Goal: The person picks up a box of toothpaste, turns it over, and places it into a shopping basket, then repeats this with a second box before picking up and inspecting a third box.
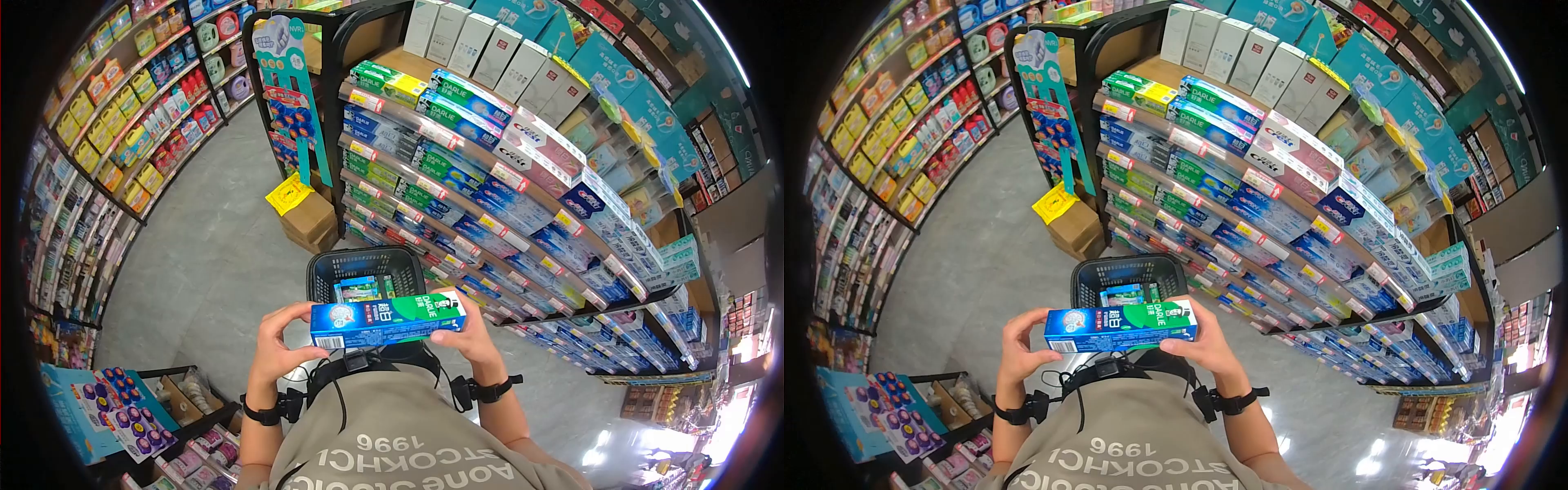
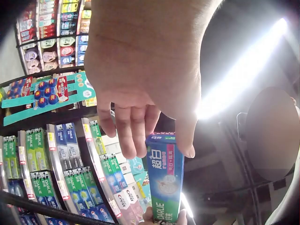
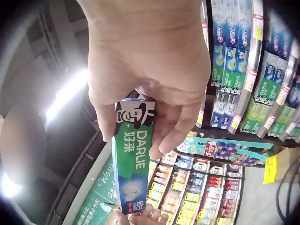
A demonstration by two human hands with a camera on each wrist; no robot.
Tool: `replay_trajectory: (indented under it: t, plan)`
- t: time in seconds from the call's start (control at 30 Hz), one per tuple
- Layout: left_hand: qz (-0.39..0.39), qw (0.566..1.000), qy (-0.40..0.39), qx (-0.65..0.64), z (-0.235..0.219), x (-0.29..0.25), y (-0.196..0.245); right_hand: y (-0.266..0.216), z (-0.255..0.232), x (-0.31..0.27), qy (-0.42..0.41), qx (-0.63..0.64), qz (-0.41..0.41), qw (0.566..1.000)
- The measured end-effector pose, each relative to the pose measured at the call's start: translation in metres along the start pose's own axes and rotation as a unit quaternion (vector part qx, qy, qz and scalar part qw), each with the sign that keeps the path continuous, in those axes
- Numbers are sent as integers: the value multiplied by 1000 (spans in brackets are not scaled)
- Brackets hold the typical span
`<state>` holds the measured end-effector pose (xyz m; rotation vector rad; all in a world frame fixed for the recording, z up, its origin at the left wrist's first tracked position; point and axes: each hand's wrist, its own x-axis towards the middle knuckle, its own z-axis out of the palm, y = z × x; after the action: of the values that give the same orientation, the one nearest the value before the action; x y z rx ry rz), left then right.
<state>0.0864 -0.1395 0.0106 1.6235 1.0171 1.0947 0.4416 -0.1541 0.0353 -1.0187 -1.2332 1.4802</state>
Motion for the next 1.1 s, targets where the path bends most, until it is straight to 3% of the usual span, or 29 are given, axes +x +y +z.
replay_trajectory:
  t: [0.27,0.37,0.57,0.77,0.83,0.97,1.1]
  plan:
    - [38,999,19,-4,8,10,3,-1,-5,1,2,2,1,1000]
    - [-1,1000,-6,-7,4,8,0,-1,-7,2,3,1,6,1000]
    - [24,999,24,-6,9,13,-1,2,-8,7,4,-3,11,1000]
    - [-31,999,9,6,11,22,-2,14,-16,24,1,68,50,996]
    - [-99,994,-28,39,14,32,0,26,-21,37,5,120,73,990]
    - [-197,956,-124,177,22,43,-16,105,-62,72,28,122,206,971]
    - [-178,945,-173,214,27,44,-41,241,-116,86,114,175,342,916]
